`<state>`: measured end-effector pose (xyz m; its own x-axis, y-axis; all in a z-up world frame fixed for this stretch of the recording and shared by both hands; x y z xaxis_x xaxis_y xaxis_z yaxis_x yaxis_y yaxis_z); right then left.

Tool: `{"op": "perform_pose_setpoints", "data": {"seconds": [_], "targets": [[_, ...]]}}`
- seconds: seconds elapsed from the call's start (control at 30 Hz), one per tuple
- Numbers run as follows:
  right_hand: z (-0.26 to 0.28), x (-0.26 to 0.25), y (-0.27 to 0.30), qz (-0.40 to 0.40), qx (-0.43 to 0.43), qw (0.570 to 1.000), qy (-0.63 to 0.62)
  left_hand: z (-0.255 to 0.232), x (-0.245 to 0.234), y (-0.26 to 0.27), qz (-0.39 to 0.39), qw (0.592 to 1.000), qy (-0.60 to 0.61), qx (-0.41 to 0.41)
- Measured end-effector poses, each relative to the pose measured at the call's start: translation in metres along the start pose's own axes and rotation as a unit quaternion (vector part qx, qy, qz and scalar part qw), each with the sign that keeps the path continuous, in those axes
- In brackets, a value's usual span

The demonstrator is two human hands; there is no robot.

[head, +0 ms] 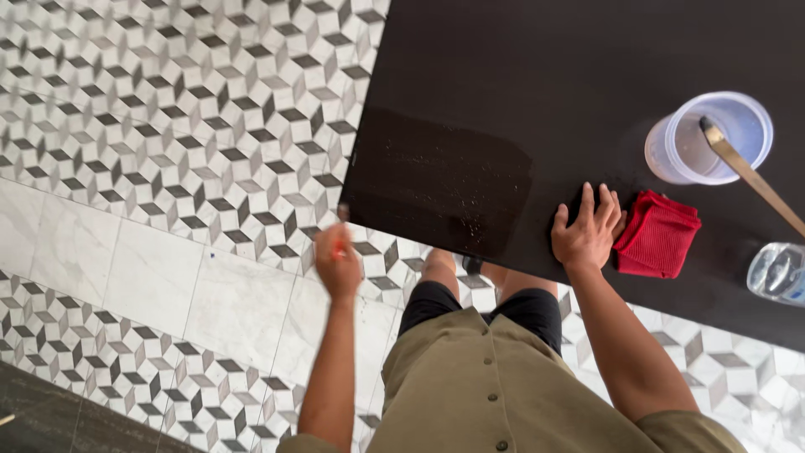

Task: The person applies a liquid to a black table surface using a small brush and then wipes the area with a red cloth. They repeat this process, occasionally spraying the cloth with a liquid from a bottle, to clean the table surface.

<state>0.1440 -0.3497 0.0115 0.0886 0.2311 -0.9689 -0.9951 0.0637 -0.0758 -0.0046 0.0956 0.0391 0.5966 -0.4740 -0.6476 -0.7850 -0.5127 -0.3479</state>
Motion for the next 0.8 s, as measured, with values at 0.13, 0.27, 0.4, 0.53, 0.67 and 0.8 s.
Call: {"op": "perform_pose_setpoints", "data": {"seconds": [0.13, 0.27, 0.4, 0.53, 0.67, 0.8], "targets": [[-0.007, 0.008, 0.003, -0.017, -0.008, 0.999, -0.03, -0.064, 0.045, 0.042, 0.154, 0.965, 0.212, -0.033], [-0.019, 0.003, 0.002, -0.035, -0.033, 0.994, -0.095, -0.14, 0.027, 0.056, 0.202, 0.951, 0.234, -0.033], [-0.003, -0.022, 0.02, -0.03, -0.059, 0.965, -0.256, -0.173, -0.005, 0.055, 0.193, 0.958, 0.206, 0.048], [0.046, -0.059, 0.1, 0.013, -0.148, 0.925, -0.35, -0.183, -0.018, 0.067, 0.206, 0.962, 0.162, 0.078], [0.095, -0.09, 0.17, 0.129, -0.183, 0.854, -0.47, -0.2, -0.021, 0.071, 0.268, 0.951, 0.074, 0.139], [0.111, -0.119, 0.195, 0.158, -0.206, 0.831, -0.492, -0.216, -0.022, 0.087, 0.378, 0.907, -0.017, 0.185]]}}
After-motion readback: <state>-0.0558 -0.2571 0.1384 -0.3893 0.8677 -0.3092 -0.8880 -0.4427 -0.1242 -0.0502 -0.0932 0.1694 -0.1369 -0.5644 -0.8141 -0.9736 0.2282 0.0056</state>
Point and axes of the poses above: each hand's wrist, its own y-axis away from the middle knuckle, its own x-axis out of the palm, z = x × y, the point moved 5 cm from there along -y, towards the middle knuckle, and after that the axes turned 6 degrees about y, right-handed, at the moved point
